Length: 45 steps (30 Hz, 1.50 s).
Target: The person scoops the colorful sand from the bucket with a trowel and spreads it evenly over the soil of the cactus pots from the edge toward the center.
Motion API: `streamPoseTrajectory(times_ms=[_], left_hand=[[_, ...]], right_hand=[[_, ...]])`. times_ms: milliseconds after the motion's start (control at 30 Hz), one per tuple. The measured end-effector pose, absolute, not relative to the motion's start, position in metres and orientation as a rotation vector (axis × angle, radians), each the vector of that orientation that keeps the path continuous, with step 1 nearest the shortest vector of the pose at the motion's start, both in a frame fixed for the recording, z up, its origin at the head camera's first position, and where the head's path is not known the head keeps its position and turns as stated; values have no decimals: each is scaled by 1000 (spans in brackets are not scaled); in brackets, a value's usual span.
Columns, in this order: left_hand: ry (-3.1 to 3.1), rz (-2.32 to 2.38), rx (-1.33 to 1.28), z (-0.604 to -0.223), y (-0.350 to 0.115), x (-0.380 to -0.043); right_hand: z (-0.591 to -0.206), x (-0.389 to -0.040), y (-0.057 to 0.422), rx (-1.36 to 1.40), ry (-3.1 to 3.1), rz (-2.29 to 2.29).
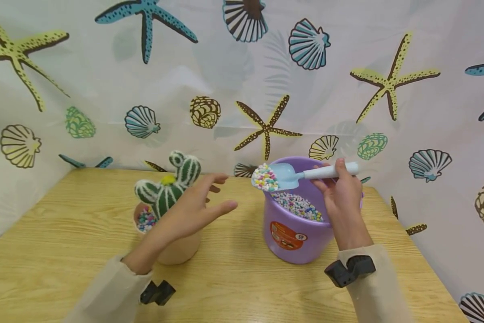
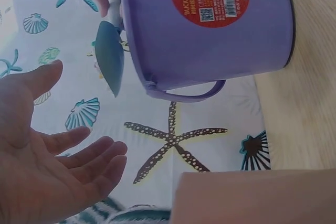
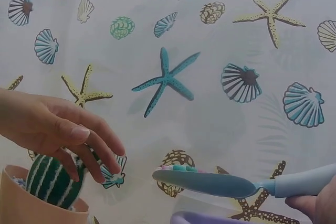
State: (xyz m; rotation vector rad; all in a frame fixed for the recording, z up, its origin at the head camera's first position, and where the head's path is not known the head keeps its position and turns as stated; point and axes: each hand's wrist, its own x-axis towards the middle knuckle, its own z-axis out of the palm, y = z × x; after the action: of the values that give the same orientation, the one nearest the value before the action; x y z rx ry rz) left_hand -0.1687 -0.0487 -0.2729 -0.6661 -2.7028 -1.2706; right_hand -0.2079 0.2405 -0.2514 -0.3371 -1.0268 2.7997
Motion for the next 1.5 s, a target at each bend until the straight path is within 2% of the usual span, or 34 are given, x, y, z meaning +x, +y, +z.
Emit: streamPoseTrajectory(times_ms=[867,1500], left_hand=[[-2665,-1154,-468,-262,-123,-125],[-2729,-1121,-118,-289,-163,-127]], right_hand=[[-254,-191,208,-292,-1063,2878],[-249,-189,172,-225,-1174,2862]])
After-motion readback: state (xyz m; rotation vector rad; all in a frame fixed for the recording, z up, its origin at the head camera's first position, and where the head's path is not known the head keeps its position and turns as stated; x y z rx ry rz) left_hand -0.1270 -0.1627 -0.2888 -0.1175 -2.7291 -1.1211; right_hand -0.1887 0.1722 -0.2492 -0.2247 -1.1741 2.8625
